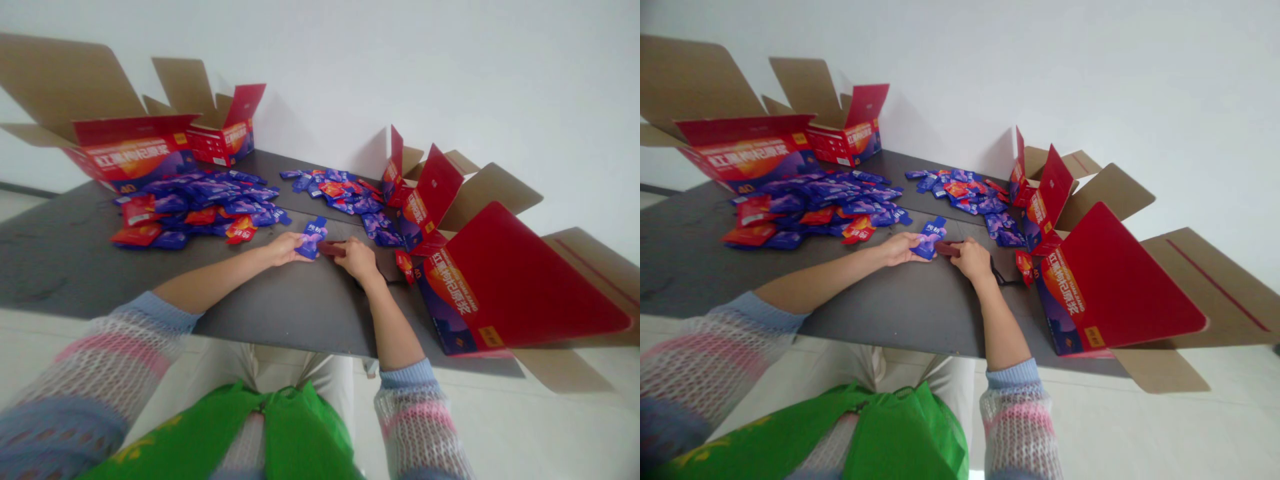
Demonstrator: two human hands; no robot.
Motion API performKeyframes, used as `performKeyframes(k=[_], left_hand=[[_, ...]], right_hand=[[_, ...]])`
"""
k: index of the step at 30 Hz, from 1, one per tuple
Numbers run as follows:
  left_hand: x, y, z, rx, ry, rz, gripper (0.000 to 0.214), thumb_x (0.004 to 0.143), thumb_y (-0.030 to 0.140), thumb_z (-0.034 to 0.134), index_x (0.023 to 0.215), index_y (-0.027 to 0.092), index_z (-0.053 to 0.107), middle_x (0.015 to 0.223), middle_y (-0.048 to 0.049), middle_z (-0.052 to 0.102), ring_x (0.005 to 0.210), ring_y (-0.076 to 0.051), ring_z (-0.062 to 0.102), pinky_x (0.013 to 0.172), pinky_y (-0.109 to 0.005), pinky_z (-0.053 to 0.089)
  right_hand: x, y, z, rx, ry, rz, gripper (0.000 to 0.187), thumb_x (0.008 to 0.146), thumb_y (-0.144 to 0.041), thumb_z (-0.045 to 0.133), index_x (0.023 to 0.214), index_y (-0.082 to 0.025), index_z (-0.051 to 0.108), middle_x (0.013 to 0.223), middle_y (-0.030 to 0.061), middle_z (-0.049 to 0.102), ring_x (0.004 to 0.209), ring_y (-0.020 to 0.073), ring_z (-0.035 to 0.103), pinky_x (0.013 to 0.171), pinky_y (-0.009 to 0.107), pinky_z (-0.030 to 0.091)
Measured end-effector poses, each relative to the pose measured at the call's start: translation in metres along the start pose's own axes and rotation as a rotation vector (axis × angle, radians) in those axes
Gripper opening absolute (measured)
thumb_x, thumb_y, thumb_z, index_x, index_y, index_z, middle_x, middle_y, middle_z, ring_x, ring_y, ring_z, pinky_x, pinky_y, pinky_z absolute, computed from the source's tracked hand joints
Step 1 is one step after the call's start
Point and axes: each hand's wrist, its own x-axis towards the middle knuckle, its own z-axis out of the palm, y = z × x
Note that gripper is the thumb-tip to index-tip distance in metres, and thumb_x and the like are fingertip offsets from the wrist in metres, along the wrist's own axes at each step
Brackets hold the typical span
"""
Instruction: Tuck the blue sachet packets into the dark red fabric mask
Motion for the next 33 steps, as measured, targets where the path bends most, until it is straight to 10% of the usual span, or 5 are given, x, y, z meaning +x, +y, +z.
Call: performKeyframes(k=[7,15,19,23,33], left_hand=[[-0.007,-0.007,0.01,0.004,-0.004,0.021,0.024,0.091,0.01,0.047,0.106,0.005,0.065,0.085,-0.0146,0.074,0.076,-0.025,0.073,0.082,-0.047,0.058],[-0.004,0.012,0.0,-0.049,-0.205,-0.247,0.067,0.093,0.066,0.034,0.094,0.009,0.069,0.075,-0.0137,0.07,0.061,-0.023,0.066,0.056,-0.031,0.052],[-0.002,0.011,-0.003,-0.087,-0.219,-0.199,0.027,0.091,0.03,0.053,0.102,0.011,0.069,0.087,-0.011,0.074,0.077,-0.021,0.07,0.08,-0.034,0.055],[-0.003,0.008,-0.006,-0.071,-0.311,-0.135,0.037,0.076,0.0,0.058,0.111,0.011,0.068,0.096,-0.0104,0.075,0.09,-0.021,0.072,0.102,-0.049,0.047],[-0.001,0.0,0.005,0.076,-0.145,-0.061,0.04,0.061,-0.02,0.052,0.086,0.005,0.071,0.083,-0.0124,0.075,0.081,-0.024,0.075,0.095,-0.048,0.055]], right_hand=[[-0.007,-0.012,-0.005,0.116,0.283,-0.02,0.038,0.091,-0.038,0.056,0.128,-0.034,0.067,0.11,0.0029,0.063,0.097,0.017,0.062,0.078,0.026,0.046],[-0.016,-0.054,0.022,0.087,0.063,-0.271,0.041,0.087,-0.037,0.064,0.127,-0.038,0.066,0.118,0.0013,0.062,0.098,0.0179,0.061,0.08,0.028,0.049],[-0.01,-0.051,0.025,0.058,0.133,-0.144,0.037,0.089,-0.038,0.061,0.126,-0.036,0.066,0.119,0.0036,0.061,0.102,0.0197,0.061,0.081,0.029,0.049],[-0.004,-0.043,0.024,-0.001,0.175,-0.034,0.037,0.089,-0.035,0.06,0.125,-0.036,0.066,0.117,0.005,0.061,0.102,0.0211,0.06,0.081,0.03,0.049],[0.009,-0.008,0.024,-0.042,0.243,0.206,0.035,0.089,-0.035,0.057,0.122,-0.032,0.068,0.111,0.0073,0.061,0.096,0.0223,0.061,0.075,0.031,0.047]])
